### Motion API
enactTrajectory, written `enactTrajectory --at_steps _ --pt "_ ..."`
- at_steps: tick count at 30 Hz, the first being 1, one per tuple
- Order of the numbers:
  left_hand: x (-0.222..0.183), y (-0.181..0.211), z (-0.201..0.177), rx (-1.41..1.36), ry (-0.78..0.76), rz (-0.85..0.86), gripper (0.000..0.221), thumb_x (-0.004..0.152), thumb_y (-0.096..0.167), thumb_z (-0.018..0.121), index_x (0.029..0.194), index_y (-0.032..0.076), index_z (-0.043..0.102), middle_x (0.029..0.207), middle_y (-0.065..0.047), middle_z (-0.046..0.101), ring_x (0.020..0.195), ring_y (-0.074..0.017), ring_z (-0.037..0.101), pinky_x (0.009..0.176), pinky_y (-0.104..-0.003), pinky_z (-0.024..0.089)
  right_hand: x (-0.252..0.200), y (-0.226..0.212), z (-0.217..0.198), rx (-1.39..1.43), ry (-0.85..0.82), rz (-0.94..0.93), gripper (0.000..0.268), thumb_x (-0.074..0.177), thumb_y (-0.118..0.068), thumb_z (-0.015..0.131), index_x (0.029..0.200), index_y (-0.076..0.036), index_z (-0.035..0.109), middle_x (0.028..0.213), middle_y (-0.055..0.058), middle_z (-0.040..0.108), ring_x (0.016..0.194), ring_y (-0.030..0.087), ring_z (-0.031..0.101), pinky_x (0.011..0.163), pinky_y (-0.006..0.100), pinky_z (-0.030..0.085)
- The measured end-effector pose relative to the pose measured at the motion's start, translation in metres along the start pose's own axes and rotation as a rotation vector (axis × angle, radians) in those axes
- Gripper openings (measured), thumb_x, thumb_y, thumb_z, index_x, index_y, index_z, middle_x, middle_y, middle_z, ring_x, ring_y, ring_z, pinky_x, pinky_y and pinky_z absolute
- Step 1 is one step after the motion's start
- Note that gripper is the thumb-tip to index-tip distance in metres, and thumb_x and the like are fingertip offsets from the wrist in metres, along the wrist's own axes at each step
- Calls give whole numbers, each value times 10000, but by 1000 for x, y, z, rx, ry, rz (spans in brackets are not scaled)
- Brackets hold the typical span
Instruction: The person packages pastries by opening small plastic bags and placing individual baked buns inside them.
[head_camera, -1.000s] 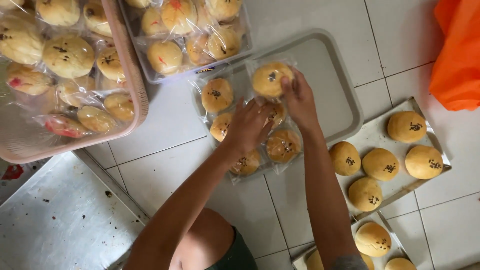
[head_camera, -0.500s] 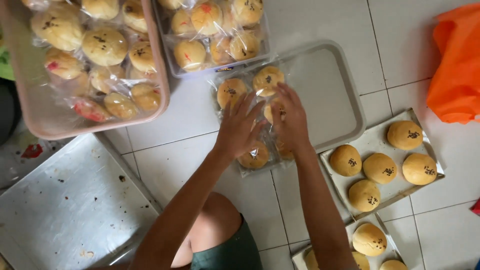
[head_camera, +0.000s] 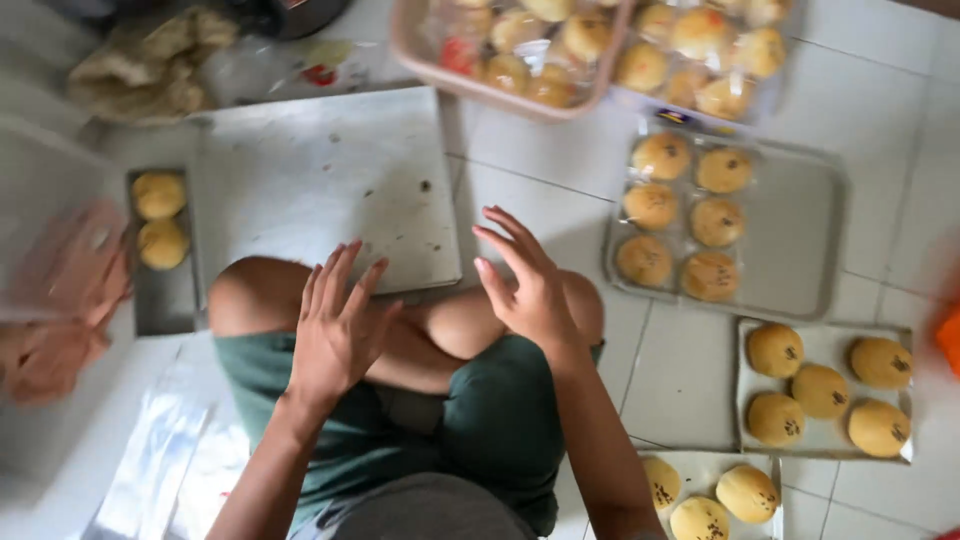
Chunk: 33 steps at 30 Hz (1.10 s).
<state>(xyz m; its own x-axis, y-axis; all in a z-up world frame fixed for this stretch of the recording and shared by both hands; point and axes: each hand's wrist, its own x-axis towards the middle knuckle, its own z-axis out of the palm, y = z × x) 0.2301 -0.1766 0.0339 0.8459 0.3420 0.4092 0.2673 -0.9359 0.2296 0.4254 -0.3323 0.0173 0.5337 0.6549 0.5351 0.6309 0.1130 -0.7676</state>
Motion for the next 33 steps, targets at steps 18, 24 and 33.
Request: enactTrajectory --at_steps 18,24,33 --pt "-323 -228 -143 -14 230 -853 605 907 240 804 1448 172 541 1484 -148 495 1380 -385 514 1103 -522 457 -29 -187 438 385 -667 -328 198 1013 -117 642 1178 -83 747 1256 76 725 1230 227 684 987 339 501" --pt "-394 -273 -104 -99 -47 -1135 1078 722 263 952 1603 219 331 1613 -186 336 1503 -431 337 1207 -618 292 -94 -152 544 306 -769 300 207 1071 -120 600 1250 -48 676 1197 164 697 1114 391 681 934 463 588" --pt "-452 -305 -56 -152 -293 -1338 1130 729 272 925 1639 246 255 1674 -114 327 1540 -434 253 1206 -665 239 -128 -77 602 111 -1278 706 310 956 -90 606 1247 -55 710 1182 249 706 564 234 738 521 301 652"
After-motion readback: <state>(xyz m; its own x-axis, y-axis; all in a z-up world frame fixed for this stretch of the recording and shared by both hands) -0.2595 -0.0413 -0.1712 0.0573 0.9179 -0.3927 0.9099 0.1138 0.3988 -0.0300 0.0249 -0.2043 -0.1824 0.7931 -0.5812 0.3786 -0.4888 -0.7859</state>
